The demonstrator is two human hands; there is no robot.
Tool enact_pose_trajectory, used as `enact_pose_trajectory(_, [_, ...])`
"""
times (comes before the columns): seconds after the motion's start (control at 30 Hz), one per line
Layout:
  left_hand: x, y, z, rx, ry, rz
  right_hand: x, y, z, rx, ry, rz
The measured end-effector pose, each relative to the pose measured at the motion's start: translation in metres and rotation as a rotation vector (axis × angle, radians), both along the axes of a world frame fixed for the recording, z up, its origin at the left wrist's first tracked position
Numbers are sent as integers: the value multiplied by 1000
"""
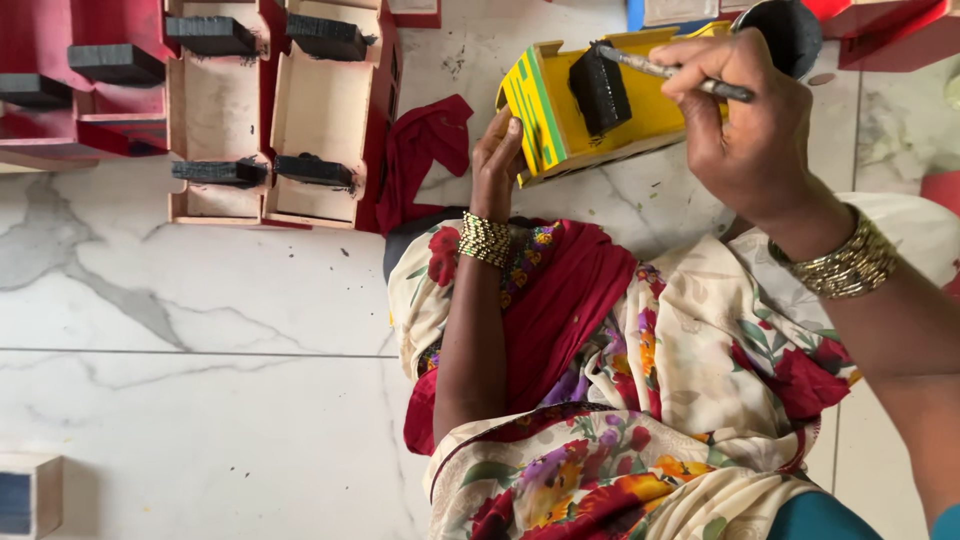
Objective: The person sits on the floor and paints black paint onto the window and trim sections of a yellow wooden toy bus using a small brush, repeatedly dipping the brush into an open paint can and rotating the bus to reach different sides.
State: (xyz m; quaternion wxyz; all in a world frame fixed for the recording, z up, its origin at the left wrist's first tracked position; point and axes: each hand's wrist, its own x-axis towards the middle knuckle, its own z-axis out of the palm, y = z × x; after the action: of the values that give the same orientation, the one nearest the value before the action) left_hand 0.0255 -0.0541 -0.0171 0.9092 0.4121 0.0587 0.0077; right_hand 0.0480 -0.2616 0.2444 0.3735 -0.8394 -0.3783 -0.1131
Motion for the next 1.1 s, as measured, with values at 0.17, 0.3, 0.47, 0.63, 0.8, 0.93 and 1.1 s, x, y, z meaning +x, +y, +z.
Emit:
enact_pose_trajectory(0.17, [1, 4, 18, 61, -3, -31, 15, 14, 3, -99, -63, 159])
enact_pose_trajectory(0.3, [1, 3, 18, 62, 24, -45, 4, 15, 10, -295, -14, 182])
enact_pose_trajectory(0.47, [4, 4, 10, 38, 35, -51, -5, 10, 31, -277, -88, 163])
enact_pose_trajectory(0.63, [1, 10, -3, -25, 0, -42, -2, 11, 22, -221, -16, 183])
enact_pose_trajectory(0.8, [8, 21, -11, -66, 14, 37, -15, -21, 23, -197, 98, 56])
enact_pose_trajectory(0.93, [19, 33, -18, -104, 116, 64, -18, -41, 25, -93, 93, -1])
enact_pose_trajectory(1.1, [26, 43, -33, 109, 452, 174, -31, -68, 16, -16, 228, -131])
